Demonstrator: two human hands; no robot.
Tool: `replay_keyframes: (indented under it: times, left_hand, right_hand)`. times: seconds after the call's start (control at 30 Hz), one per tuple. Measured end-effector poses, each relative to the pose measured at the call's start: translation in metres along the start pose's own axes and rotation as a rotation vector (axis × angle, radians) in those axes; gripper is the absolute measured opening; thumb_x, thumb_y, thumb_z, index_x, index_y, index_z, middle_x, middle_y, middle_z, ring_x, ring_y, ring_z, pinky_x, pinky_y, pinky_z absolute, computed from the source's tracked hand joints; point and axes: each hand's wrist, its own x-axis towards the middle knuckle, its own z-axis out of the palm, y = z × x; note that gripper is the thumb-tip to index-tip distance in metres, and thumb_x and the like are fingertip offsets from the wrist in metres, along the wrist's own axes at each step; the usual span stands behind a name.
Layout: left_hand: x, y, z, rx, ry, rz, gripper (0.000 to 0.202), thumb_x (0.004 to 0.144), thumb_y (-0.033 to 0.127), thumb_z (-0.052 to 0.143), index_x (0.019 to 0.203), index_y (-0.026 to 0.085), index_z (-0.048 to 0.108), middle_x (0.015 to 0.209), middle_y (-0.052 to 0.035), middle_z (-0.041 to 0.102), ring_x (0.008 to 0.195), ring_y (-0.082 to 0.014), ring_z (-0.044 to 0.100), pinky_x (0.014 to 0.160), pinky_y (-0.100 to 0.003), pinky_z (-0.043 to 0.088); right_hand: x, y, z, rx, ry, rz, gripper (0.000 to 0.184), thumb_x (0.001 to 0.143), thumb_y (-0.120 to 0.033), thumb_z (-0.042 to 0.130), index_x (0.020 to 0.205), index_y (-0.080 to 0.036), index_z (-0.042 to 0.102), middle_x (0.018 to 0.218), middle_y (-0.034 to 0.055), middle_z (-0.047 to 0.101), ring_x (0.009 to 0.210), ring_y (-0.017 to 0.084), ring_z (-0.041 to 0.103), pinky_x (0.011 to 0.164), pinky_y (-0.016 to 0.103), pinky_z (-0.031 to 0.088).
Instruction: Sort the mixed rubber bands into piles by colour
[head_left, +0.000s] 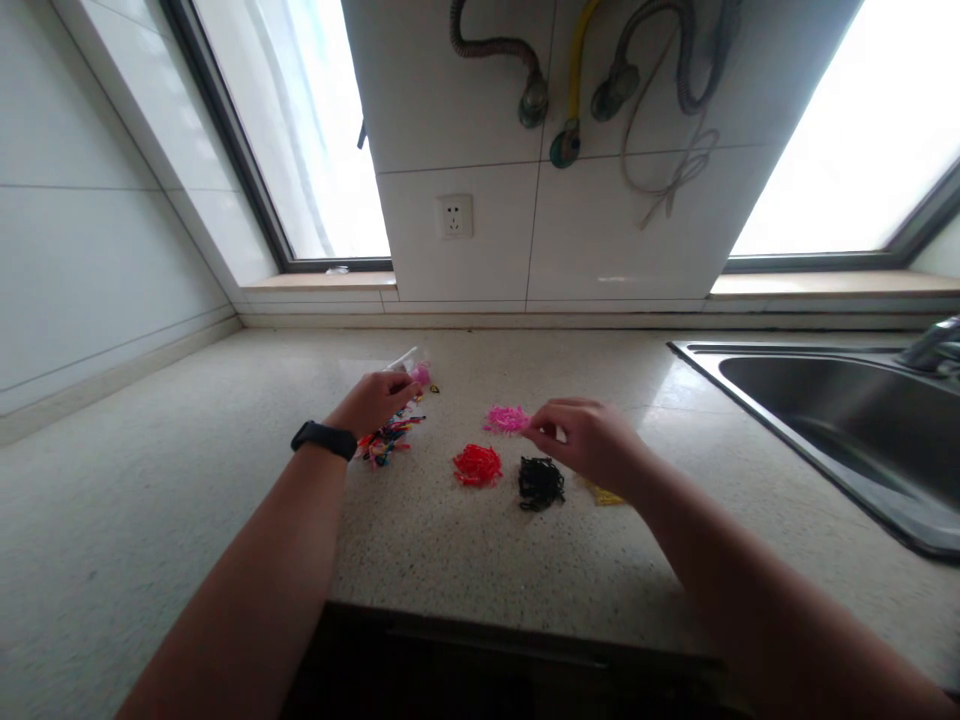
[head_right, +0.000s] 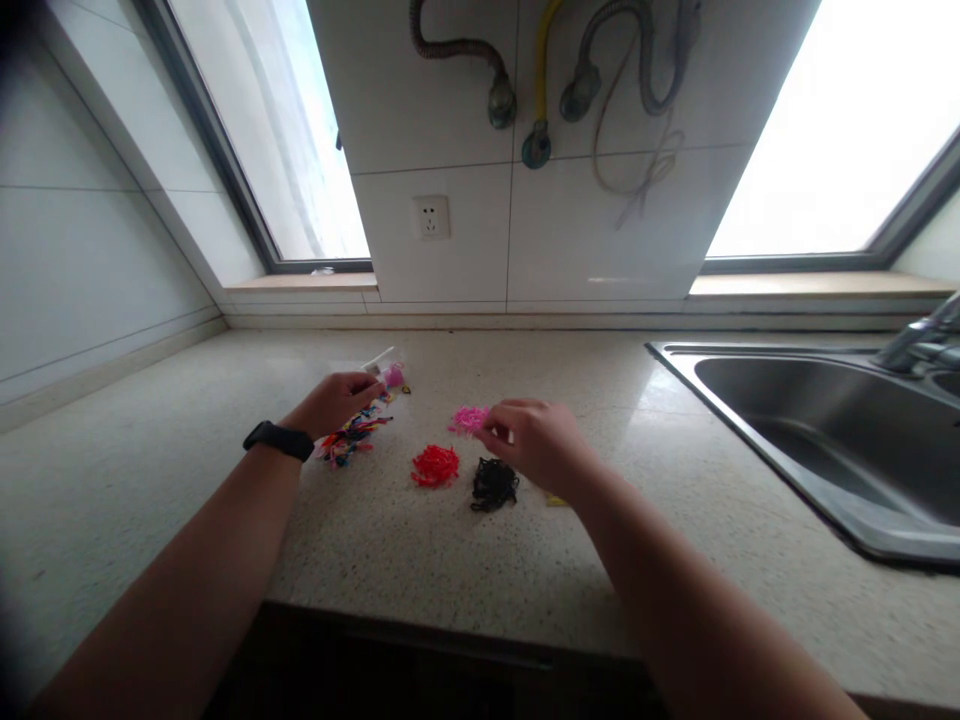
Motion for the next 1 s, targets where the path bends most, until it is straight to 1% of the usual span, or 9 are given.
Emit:
replay_keyframes:
  times: [0.1, 0.23, 0.4, 0.57, 0.67, 0.73, 0.8, 0.9, 1.0]
  left_hand:
    - [-0.001, -0.003, -0.006, 0.043, -0.041, 0.006, 0.039, 0.092, 0.046, 0.052, 0.073, 0.017, 0.068, 0.061, 0.0001, 0.054, 0.058, -0.0121, 0.043, 0.054, -0.025, 0.031]
    - [-0.003, -0.003, -0.017, 0.037, -0.044, -0.029, 0.036, 0.092, 0.046, 0.053, 0.076, 0.017, 0.069, 0.061, 0.0002, 0.055, 0.057, -0.0118, 0.045, 0.054, -0.025, 0.031]
    - [-0.005, 0.006, -0.028, -0.068, -0.021, -0.03, 0.033, 0.091, 0.045, 0.056, 0.084, 0.017, 0.072, 0.067, -0.0021, 0.061, 0.058, -0.0122, 0.049, 0.055, -0.025, 0.034]
    - [-0.008, 0.006, -0.035, -0.104, -0.057, -0.043, 0.034, 0.089, 0.047, 0.06, 0.088, 0.018, 0.076, 0.069, -0.0022, 0.065, 0.059, -0.0125, 0.051, 0.055, -0.024, 0.037]
    - [-0.009, 0.003, -0.036, -0.118, -0.099, -0.053, 0.032, 0.086, 0.047, 0.063, 0.09, 0.019, 0.077, 0.074, -0.0034, 0.07, 0.064, -0.0145, 0.058, 0.059, -0.025, 0.041]
    - [-0.009, 0.001, -0.035, -0.123, -0.162, -0.075, 0.028, 0.082, 0.045, 0.068, 0.091, 0.02, 0.079, 0.079, -0.0049, 0.074, 0.068, -0.0165, 0.062, 0.064, -0.027, 0.045]
    - [-0.009, -0.002, -0.034, -0.107, -0.27, -0.113, 0.025, 0.079, 0.042, 0.071, 0.089, 0.021, 0.08, 0.081, -0.0057, 0.076, 0.07, -0.0177, 0.065, 0.066, -0.028, 0.048]
    - [-0.009, -0.005, -0.032, -0.043, -0.428, -0.151, 0.02, 0.074, 0.04, 0.074, 0.082, 0.023, 0.082, 0.074, -0.0046, 0.076, 0.064, -0.0177, 0.064, 0.061, -0.027, 0.046]
    - [-0.009, -0.005, -0.028, -0.019, -0.471, -0.144, 0.019, 0.068, 0.039, 0.077, 0.078, 0.024, 0.082, 0.07, -0.0035, 0.075, 0.061, -0.0174, 0.063, 0.058, -0.026, 0.043]
  right_hand:
    - [-0.004, 0.03, -0.015, -0.003, 0.11, 0.128, 0.028, 0.094, -0.044, 0.057, 0.083, -0.022, 0.072, 0.074, 0.0021, 0.068, 0.063, 0.014, 0.056, 0.062, 0.029, 0.038]
    - [-0.011, 0.073, -0.029, -0.02, 0.246, 0.329, 0.037, 0.091, -0.051, 0.056, 0.077, -0.02, 0.072, 0.057, 0.0013, 0.058, 0.051, 0.014, 0.046, 0.055, 0.03, 0.035]
    - [-0.017, 0.103, -0.031, 0.04, 0.27, 0.442, 0.039, 0.088, -0.055, 0.057, 0.079, -0.02, 0.072, 0.055, 0.001, 0.057, 0.051, 0.014, 0.045, 0.054, 0.031, 0.035]
    - [-0.019, 0.107, -0.026, 0.032, 0.227, 0.446, 0.04, 0.088, -0.055, 0.057, 0.08, -0.019, 0.073, 0.056, 0.0014, 0.059, 0.052, 0.015, 0.047, 0.056, 0.031, 0.036]
    - [-0.019, 0.104, -0.024, 0.043, 0.197, 0.425, 0.039, 0.089, -0.053, 0.057, 0.078, -0.019, 0.073, 0.056, 0.0011, 0.058, 0.053, 0.015, 0.047, 0.056, 0.031, 0.036]
    - [-0.018, 0.103, -0.023, 0.053, 0.182, 0.411, 0.038, 0.089, -0.053, 0.057, 0.078, -0.019, 0.072, 0.057, 0.0013, 0.058, 0.054, 0.015, 0.047, 0.056, 0.031, 0.036]
    - [-0.018, 0.103, -0.023, 0.065, 0.173, 0.403, 0.038, 0.089, -0.052, 0.057, 0.077, -0.019, 0.072, 0.058, 0.0014, 0.058, 0.054, 0.015, 0.047, 0.056, 0.031, 0.036]
    - [-0.018, 0.103, -0.021, 0.075, 0.155, 0.396, 0.039, 0.09, -0.052, 0.056, 0.076, -0.019, 0.071, 0.057, 0.0009, 0.056, 0.055, 0.015, 0.046, 0.055, 0.031, 0.035]
    - [-0.018, 0.103, -0.019, 0.076, 0.14, 0.393, 0.041, 0.089, -0.054, 0.056, 0.075, -0.019, 0.072, 0.056, 0.0005, 0.055, 0.054, 0.014, 0.045, 0.054, 0.03, 0.034]
